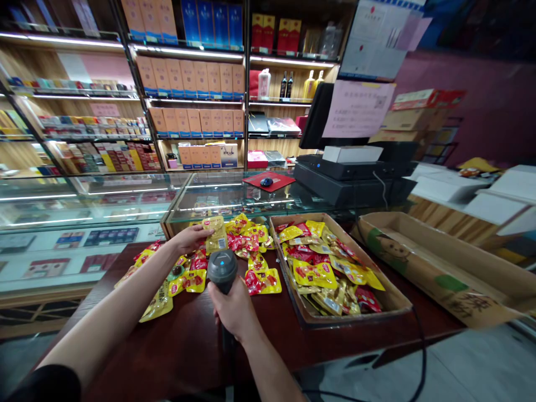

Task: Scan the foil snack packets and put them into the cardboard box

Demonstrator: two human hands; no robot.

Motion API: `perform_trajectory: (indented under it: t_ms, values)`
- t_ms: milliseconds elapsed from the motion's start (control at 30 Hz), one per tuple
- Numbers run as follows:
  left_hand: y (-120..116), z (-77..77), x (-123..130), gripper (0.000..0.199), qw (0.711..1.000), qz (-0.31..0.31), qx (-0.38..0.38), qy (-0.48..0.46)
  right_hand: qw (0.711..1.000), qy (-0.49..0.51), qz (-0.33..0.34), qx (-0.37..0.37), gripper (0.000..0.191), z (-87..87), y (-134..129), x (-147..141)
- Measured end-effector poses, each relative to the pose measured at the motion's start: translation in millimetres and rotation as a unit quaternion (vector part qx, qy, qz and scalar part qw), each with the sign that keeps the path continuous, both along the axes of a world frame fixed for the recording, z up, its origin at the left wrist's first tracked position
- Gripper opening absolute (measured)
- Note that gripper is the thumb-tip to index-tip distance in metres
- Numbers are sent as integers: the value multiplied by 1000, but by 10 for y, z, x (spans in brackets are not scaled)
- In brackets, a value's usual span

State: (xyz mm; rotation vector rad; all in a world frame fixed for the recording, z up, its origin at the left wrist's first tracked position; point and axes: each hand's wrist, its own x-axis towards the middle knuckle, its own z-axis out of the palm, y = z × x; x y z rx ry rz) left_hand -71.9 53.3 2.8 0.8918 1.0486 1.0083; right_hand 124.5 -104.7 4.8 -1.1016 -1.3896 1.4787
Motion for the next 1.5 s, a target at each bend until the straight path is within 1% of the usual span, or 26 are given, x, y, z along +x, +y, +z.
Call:
perform_trajectory:
  t_ms: [200,400,600,733,833,900,967,1033,1067,1167,1233,1333,1433,1500]
  values:
    - [-19,18,13,47,1000,-1,-7,2,1000,8,-2,-4,29,18,-25,11]
    - [-43,46,21,46,1000,-15,-1,-1,1000,9,7,-4,31,35,-40,31]
    - [-65,62,41,45,999,-24,18,14,1000,25,-8,-13,28,29,-50,46]
    - [-63,66,47,48,1000,-23,6,-6,999,33,-21,-31,26,20,-67,45]
    - [-80,78,57,46,1000,-18,-6,4,998,42,-17,-45,28,42,-74,55]
    - [-122,105,89,43,1000,-22,-3,18,997,65,-32,-37,26,86,-43,89]
    - [-185,153,159,39,999,-31,-2,27,993,87,-76,-2,22,146,36,154]
    - [-253,213,277,36,999,-40,-11,27,986,101,-127,23,19,213,160,252]
    - [-283,242,352,36,999,-45,-18,23,984,106,-145,12,19,247,231,311]
    - [-325,316,622,33,997,-73,-29,2,973,149,-160,-75,25,353,430,518]
    - [-303,351,824,32,994,-101,-32,-12,966,175,-157,-112,28,431,519,681]
    - [-209,408,1157,30,988,-145,-44,-34,961,200,-160,-105,27,549,590,979]
    - [-100,493,1557,26,985,-161,-50,-47,958,215,-166,-94,26,636,637,1350]
    - [-52,552,1859,23,983,-172,-52,-48,954,222,-183,-81,28,668,670,1617]
